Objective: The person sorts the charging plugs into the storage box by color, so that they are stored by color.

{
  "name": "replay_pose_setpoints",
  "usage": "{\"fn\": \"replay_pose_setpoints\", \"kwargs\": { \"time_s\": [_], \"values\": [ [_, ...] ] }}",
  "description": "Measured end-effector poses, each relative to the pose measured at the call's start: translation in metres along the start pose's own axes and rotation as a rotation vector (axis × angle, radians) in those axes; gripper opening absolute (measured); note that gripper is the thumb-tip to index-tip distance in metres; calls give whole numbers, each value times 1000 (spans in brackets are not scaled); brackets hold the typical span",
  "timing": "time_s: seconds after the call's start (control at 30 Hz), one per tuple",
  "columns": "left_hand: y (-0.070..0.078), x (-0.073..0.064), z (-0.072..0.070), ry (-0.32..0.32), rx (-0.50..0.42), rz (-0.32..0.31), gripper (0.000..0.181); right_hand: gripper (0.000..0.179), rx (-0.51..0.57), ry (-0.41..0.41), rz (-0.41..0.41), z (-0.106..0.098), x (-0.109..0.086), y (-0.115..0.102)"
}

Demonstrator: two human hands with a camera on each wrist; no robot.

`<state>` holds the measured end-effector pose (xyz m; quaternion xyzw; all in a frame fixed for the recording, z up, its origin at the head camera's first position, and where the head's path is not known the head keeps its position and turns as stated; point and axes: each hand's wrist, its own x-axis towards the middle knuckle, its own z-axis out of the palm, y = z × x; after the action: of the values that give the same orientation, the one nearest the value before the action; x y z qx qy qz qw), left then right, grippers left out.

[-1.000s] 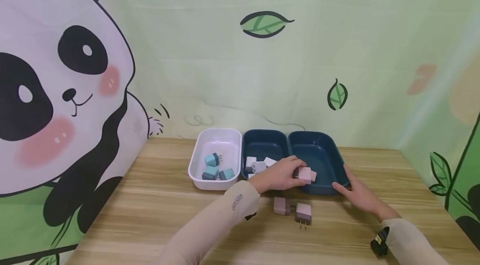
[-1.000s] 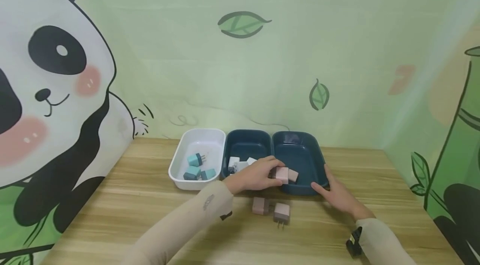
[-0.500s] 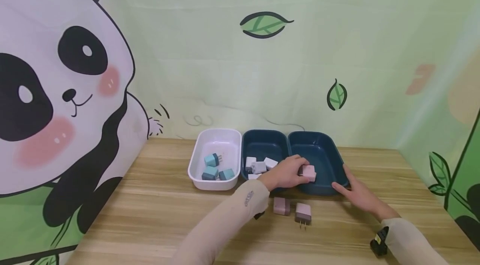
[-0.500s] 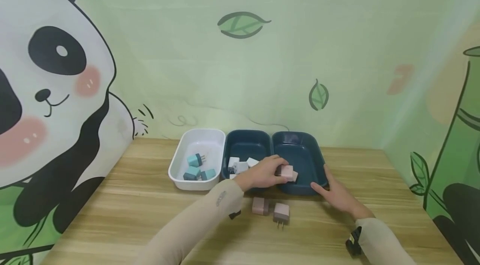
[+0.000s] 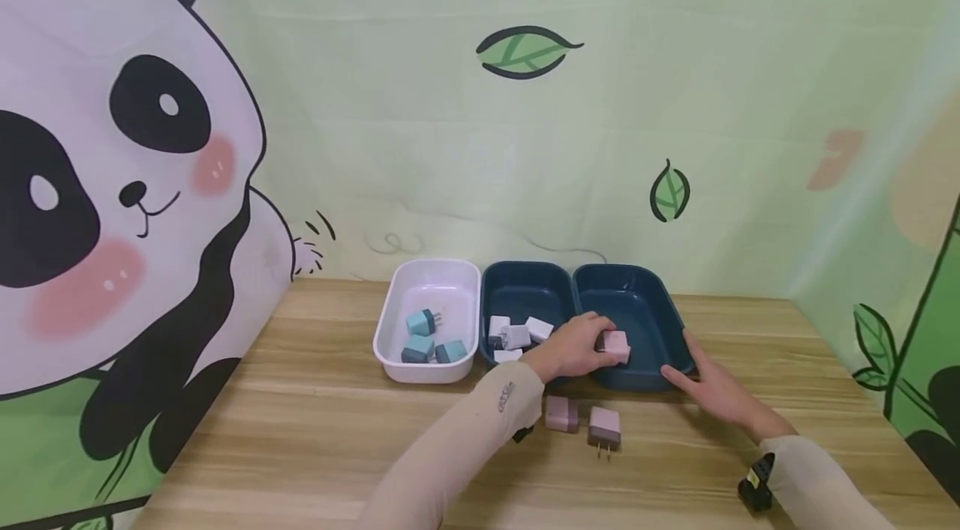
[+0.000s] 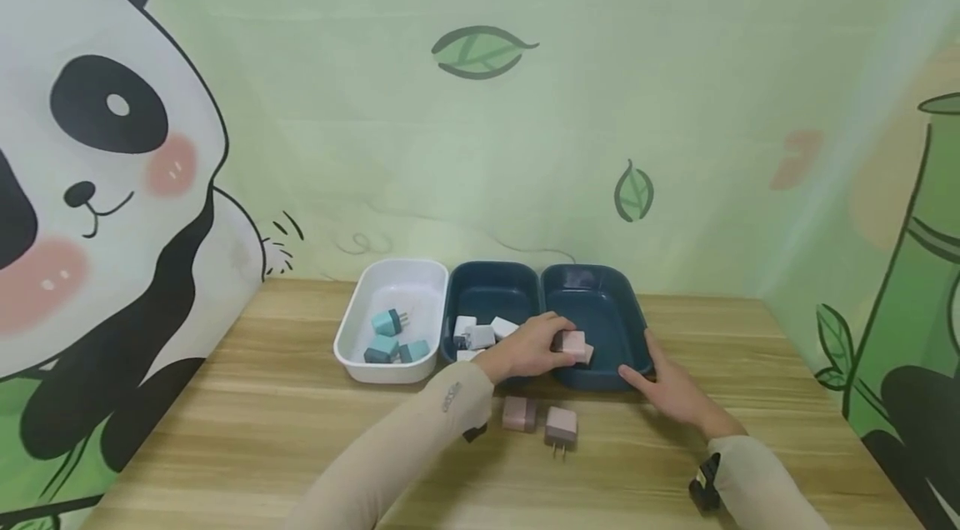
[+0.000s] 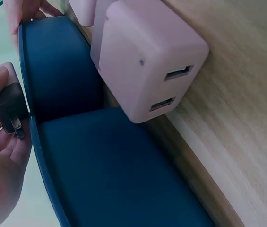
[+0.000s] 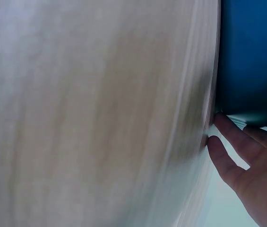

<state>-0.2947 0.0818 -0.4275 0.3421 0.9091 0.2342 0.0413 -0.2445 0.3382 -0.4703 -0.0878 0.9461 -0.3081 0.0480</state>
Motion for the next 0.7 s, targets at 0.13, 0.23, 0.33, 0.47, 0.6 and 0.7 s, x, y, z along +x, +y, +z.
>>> {"fn": "replay_pose_setpoints", "kwargs": {
  "time_s": [0.13, 0.23, 0.33, 0.47, 0.6, 0.7],
  "values": [
    [-1, 2, 4, 15, -15, 11, 48, 91, 6, -3, 16, 1, 1, 1],
    [0, 3, 7, 13, -18, 18, 48, 91, 9, -3, 20, 2, 2, 2],
    [0, 5, 8, 7, -12, 11, 49, 91, 4, -3, 20, 2, 2, 1],
    [1, 7, 10, 3, -7, 3, 49, 91, 0, -4, 17, 3, 1, 1],
    [1, 8, 10, -2, -4, 10, 49, 91, 6, -5, 19, 3, 1, 0],
    [1, 9, 10, -4, 5, 19, 48, 90, 16, -6, 22, 3, 0, 1]
  ]
}}
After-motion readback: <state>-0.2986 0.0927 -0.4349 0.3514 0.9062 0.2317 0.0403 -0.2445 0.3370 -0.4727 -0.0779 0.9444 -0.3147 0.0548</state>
